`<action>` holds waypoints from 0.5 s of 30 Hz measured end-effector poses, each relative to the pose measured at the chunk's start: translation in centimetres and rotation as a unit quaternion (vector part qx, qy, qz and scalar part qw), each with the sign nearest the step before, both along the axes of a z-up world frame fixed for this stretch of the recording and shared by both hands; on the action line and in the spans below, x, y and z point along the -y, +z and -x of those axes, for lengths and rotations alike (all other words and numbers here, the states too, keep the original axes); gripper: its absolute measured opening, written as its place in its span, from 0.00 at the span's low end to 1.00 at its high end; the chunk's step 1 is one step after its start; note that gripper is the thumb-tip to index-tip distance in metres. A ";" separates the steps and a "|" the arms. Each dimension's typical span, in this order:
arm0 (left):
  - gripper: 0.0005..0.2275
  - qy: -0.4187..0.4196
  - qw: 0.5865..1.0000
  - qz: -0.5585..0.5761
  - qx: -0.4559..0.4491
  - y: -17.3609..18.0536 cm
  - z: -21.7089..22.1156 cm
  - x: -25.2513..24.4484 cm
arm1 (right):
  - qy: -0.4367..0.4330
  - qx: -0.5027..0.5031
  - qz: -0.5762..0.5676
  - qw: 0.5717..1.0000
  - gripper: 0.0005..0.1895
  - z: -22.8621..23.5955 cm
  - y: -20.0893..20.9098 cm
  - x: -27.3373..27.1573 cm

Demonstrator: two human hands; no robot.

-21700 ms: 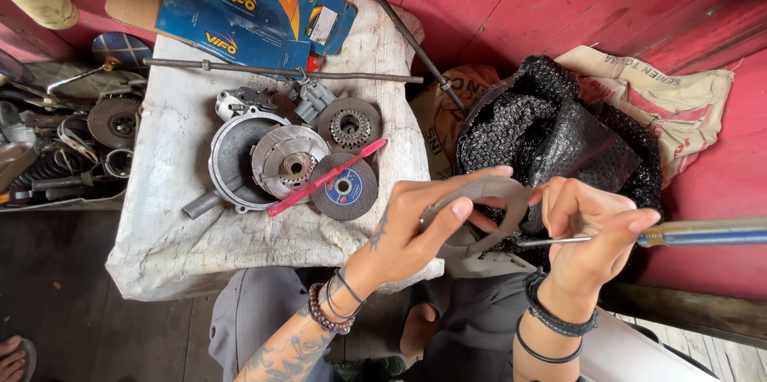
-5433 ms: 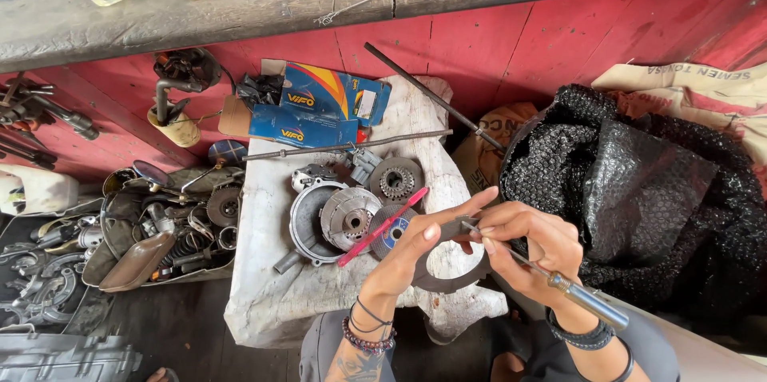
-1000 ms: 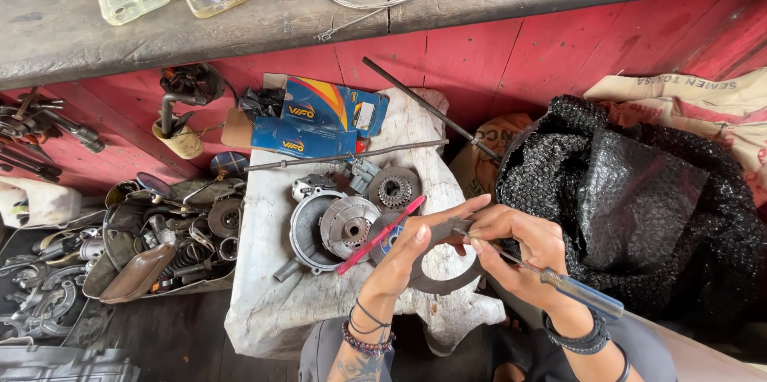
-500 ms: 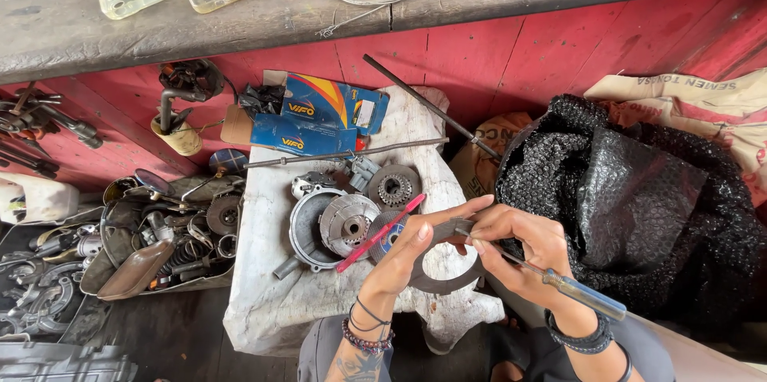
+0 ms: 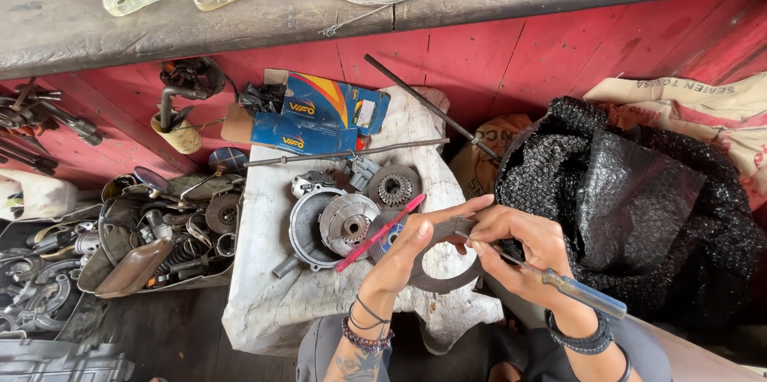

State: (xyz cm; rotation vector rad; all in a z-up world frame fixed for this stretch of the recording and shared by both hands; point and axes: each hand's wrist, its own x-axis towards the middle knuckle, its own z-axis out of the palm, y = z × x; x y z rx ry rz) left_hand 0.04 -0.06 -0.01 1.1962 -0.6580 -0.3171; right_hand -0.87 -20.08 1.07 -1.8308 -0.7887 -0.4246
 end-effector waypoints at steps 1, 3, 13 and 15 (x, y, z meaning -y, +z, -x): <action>0.42 0.000 1.000 0.000 0.000 0.0 0.0 0.0 | 0.000 0.000 0.000 1.000 0.05 0.0 -0.1 0.0; 0.43 -0.007 1.000 0.004 -0.001 -0.1 0.0 0.0 | -0.019 0.001 -0.015 1.000 0.04 0.1 -0.3 -0.1; 0.43 0.001 1.000 -0.007 -0.005 0.3 0.1 0.0 | 0.000 -0.005 -0.001 1.000 0.04 0.0 -0.1 0.1; 0.42 -0.006 1.000 0.003 -0.003 0.0 0.0 0.1 | 0.001 0.000 -0.013 1.000 0.04 0.1 0.0 0.0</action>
